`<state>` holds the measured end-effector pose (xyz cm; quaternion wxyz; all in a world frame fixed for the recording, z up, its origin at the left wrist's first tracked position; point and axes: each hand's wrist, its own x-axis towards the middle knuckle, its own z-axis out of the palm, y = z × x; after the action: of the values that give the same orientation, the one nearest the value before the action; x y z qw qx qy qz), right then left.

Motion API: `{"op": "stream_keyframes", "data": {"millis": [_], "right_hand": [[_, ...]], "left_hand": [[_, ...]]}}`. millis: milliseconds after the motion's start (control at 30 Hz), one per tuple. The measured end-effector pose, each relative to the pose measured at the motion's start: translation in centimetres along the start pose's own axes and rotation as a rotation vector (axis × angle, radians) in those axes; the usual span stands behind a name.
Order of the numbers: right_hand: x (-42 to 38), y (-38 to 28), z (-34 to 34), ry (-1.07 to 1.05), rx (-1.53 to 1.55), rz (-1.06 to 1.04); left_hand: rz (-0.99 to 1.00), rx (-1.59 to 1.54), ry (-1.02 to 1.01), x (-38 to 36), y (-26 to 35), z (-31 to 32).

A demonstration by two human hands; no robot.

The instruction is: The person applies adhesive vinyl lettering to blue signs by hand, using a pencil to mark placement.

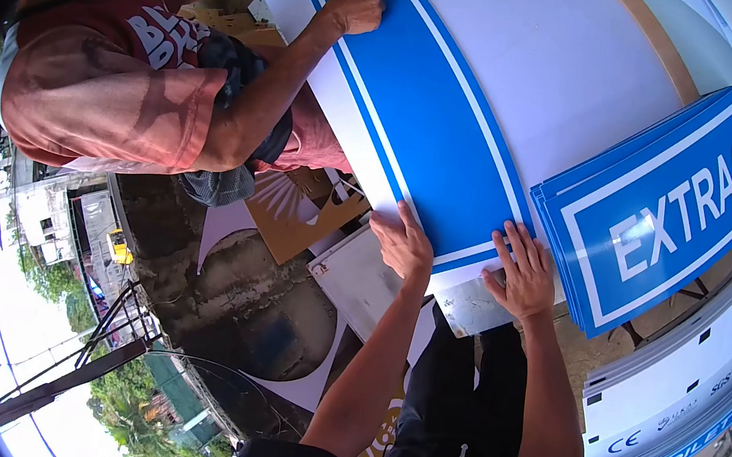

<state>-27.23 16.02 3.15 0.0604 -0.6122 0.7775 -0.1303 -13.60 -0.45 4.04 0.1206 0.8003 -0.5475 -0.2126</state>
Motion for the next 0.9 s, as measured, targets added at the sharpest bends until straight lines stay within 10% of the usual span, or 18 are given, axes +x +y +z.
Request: {"op": "stream_keyframes", "data": {"millis": [133, 233, 367, 900], "right_hand": [[-0.1, -0.1, 0.0, -0.009, 0.043, 0.020], [0.2, -0.2, -0.3, 0.004, 0.061, 0.022], [0.0, -0.1, -0.3, 0.005, 0.074, 0.024], [-0.3, 0.0, 0.3, 0.035, 0.068, 0.026]], "left_hand": [[0.023, -0.044, 0.009, -0.1, -0.6, 0.3], [0.411, -0.080, 0.213, -0.5, -0.8, -0.1], [0.868, 0.183, -0.090, -1.6, 3.5, -2.0], [1.041, 0.386, -0.200, 0.1, 8.8, 0.6]]}}
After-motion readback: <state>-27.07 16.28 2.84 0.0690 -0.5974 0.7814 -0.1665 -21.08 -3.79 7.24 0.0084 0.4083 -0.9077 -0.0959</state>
